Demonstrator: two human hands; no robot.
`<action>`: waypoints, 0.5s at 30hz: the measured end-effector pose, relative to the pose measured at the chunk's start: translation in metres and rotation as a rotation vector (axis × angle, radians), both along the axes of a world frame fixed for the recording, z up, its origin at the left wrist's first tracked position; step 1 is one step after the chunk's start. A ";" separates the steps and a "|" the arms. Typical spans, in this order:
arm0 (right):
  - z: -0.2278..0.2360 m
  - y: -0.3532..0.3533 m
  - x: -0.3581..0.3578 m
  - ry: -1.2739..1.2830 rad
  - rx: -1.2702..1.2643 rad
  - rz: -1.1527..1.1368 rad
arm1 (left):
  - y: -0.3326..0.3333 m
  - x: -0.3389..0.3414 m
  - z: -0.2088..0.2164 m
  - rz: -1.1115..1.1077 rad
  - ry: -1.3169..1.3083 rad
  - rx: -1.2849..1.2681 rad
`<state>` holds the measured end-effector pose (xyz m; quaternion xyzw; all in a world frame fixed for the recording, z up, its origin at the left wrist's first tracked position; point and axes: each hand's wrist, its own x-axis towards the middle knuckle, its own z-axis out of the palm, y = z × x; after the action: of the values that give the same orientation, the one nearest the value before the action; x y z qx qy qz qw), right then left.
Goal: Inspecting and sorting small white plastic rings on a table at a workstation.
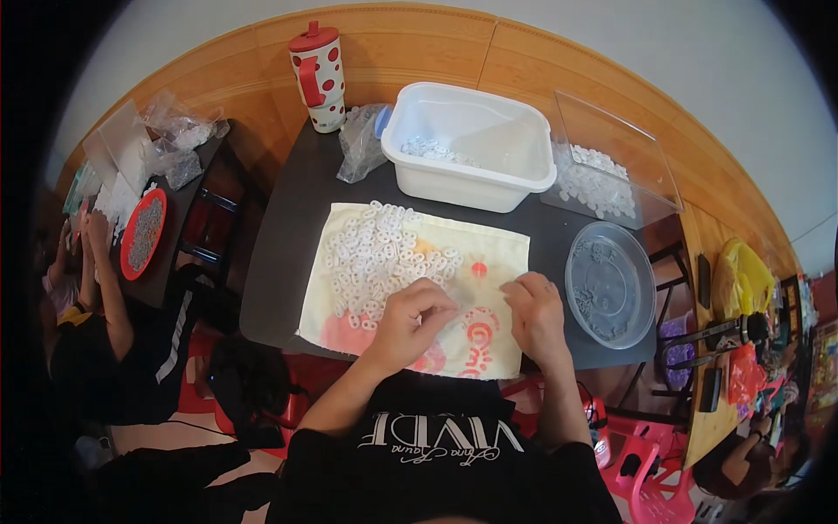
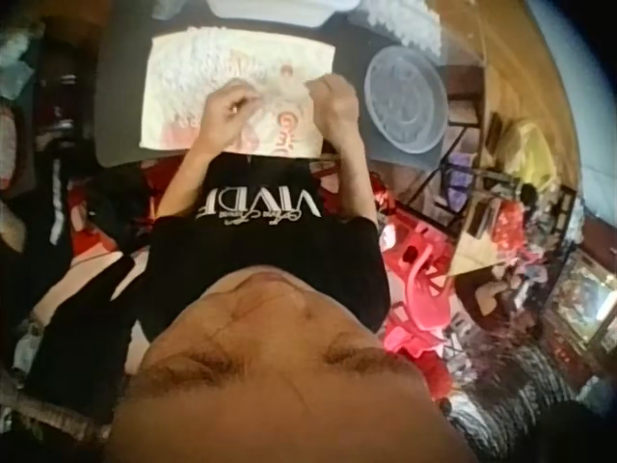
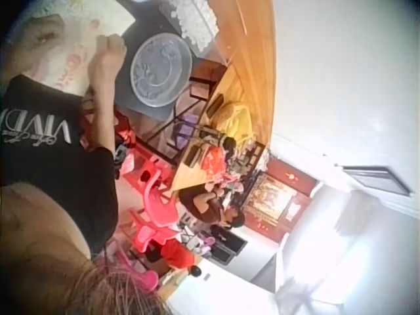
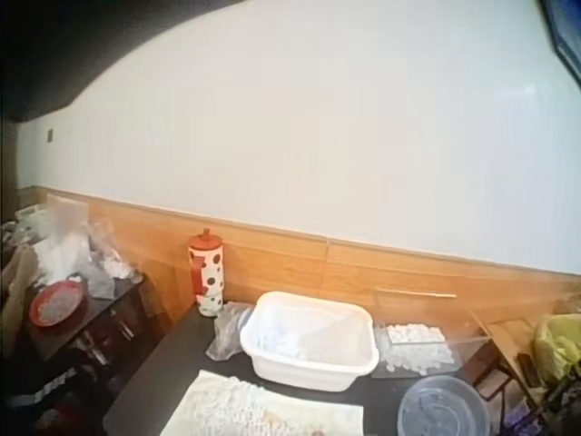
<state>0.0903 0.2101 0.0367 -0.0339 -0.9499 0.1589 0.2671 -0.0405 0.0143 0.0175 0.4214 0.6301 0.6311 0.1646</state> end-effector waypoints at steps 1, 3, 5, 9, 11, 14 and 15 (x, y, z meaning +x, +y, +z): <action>-0.001 -0.006 0.001 0.055 -0.048 0.028 | -0.002 0.000 -0.003 0.001 0.000 0.002; 0.003 -0.017 -0.001 0.108 -0.096 0.061 | -0.005 0.001 -0.012 -0.117 -0.182 0.016; 0.010 -0.026 -0.004 0.115 -0.279 0.276 | -0.003 0.000 -0.017 -0.166 -0.258 0.052; -0.003 -0.031 -0.006 0.136 -0.363 0.324 | -0.005 0.004 -0.014 -0.236 -0.487 0.067; -0.004 -0.031 -0.005 0.165 -0.347 0.345 | -0.004 0.003 -0.017 -0.254 -0.452 0.065; 0.002 -0.034 -0.006 0.156 -0.253 0.359 | -0.006 0.004 -0.021 -0.279 -0.434 0.056; 0.002 -0.034 -0.007 0.155 -0.253 0.359 | -0.006 0.004 -0.022 -0.287 -0.447 0.051</action>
<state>0.0833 0.1763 0.0391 0.1150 -0.8898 0.3237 0.3005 -0.0367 0.0087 -0.0047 0.3604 0.4958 0.6944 0.3769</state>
